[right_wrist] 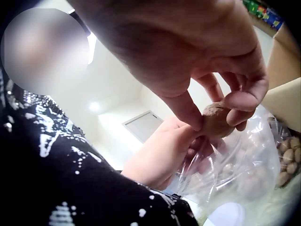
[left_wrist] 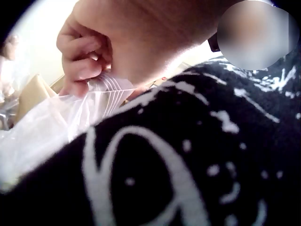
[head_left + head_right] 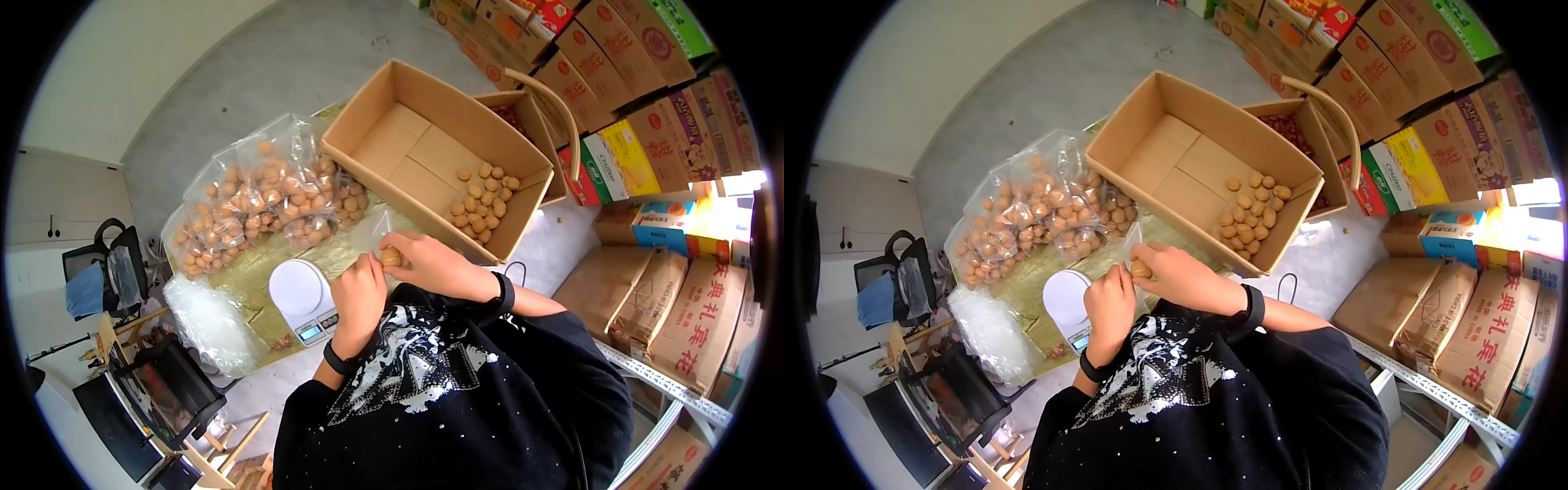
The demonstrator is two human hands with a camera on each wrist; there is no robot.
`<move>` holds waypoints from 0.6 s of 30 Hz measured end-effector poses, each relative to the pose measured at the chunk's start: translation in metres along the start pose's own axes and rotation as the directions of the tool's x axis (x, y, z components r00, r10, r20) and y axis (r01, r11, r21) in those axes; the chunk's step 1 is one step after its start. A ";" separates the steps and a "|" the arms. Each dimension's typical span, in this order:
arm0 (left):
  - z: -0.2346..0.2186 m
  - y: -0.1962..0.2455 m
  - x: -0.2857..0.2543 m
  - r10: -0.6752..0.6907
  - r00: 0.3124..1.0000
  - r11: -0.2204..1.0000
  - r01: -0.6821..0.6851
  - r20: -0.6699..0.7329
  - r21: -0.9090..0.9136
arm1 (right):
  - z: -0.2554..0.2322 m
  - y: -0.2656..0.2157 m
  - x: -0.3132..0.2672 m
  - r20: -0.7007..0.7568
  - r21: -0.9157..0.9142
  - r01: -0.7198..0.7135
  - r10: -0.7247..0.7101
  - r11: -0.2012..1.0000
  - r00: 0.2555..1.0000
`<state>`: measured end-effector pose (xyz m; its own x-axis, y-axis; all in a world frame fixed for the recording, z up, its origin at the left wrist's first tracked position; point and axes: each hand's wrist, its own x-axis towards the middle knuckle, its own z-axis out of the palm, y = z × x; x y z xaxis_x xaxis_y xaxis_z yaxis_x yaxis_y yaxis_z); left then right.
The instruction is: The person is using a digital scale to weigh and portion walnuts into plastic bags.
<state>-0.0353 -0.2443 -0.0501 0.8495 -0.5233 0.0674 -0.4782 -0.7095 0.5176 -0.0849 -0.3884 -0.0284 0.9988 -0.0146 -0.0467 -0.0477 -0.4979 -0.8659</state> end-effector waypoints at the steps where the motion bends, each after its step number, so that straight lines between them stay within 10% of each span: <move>1: 0.005 0.007 0.001 -0.007 1.000 1.000 0.007 0.006 0.029 | -0.007 0.008 -0.003 0.003 0.015 -0.003 0.003 1.000 1.000; 9: 0.041 0.050 0.006 -0.183 0.974 0.983 0.184 0.133 0.004 | -0.061 0.041 -0.002 0.090 0.273 -0.038 0.013 0.961 0.996; 18: 0.052 0.080 0.013 -0.325 0.927 0.891 0.366 0.186 -0.266 | -0.078 0.076 -0.022 0.185 0.060 -0.035 0.023 0.998 0.983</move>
<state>-0.0735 -0.3321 -0.0522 0.9016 -0.3422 -0.2648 -0.0556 -0.6985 0.7134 -0.1092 -0.4937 -0.0547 0.9783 0.1342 -0.1581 -0.0833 -0.4442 -0.8921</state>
